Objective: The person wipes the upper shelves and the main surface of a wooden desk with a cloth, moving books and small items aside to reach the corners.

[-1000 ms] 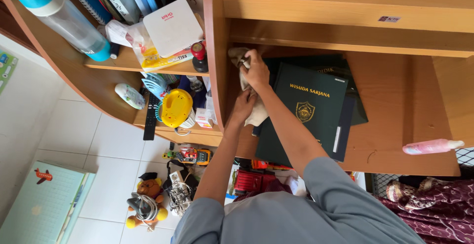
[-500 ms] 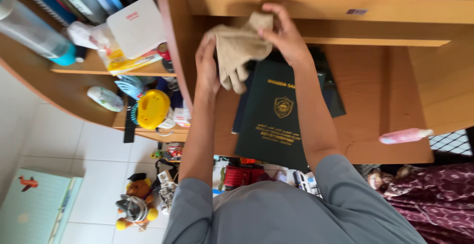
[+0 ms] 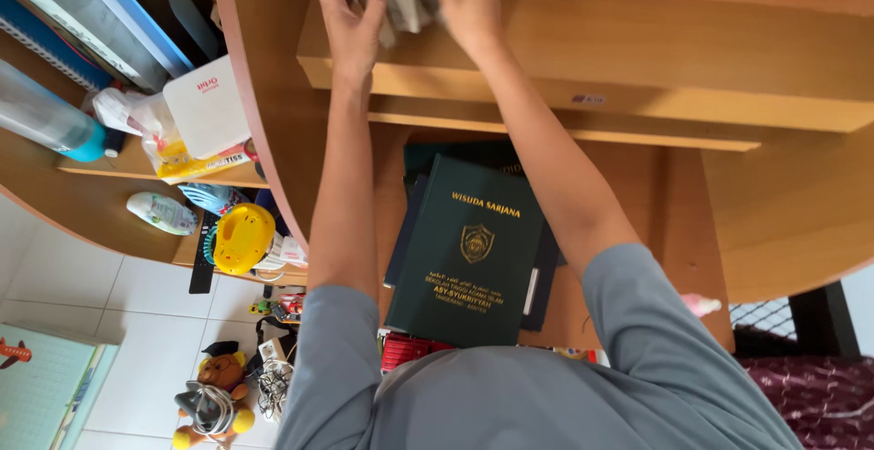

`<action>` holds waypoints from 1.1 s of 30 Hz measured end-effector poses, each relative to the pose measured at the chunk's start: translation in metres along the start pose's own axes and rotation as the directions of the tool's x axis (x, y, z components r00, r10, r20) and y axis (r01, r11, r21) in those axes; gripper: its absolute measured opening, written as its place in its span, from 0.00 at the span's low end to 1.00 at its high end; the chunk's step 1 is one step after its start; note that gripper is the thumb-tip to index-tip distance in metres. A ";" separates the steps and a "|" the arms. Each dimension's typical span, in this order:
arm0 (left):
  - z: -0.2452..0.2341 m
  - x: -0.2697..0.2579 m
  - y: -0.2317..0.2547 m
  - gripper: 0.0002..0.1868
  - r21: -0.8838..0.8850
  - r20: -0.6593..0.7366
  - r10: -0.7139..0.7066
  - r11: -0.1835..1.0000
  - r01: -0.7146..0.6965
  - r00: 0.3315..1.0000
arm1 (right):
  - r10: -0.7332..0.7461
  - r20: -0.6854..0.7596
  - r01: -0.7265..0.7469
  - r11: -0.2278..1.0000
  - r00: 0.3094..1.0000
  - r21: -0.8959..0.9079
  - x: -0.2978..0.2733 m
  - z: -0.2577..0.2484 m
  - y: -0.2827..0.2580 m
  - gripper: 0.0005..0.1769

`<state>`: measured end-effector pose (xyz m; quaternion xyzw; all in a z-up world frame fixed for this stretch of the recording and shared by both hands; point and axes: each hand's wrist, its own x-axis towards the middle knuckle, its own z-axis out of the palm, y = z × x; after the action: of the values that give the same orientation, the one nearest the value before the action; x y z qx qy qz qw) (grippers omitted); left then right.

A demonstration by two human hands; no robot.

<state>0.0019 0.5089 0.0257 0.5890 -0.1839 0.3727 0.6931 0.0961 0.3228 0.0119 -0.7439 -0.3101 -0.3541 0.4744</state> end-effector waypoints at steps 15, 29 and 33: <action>-0.020 0.050 -0.125 0.48 0.942 0.077 -0.234 0.336 0.006 0.969 | -0.287 0.472 0.506 0.742 0.833 -0.441 0.041 0.061 -0.003 0.19; 0.053 0.021 -0.124 0.44 0.899 -0.025 -0.217 0.421 0.117 0.976 | -0.208 0.380 0.320 0.911 0.901 -0.260 0.040 0.015 0.038 0.06; 0.090 0.013 -0.119 0.44 0.845 -0.018 -0.278 0.509 0.163 0.960 | -0.210 0.402 0.374 0.842 0.891 -0.388 0.037 -0.020 0.055 0.07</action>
<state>0.1148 0.4234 -0.0245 0.8881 0.0524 0.2872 0.3549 0.1555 0.2890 0.0219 -0.8270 -0.4077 -0.3503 0.1647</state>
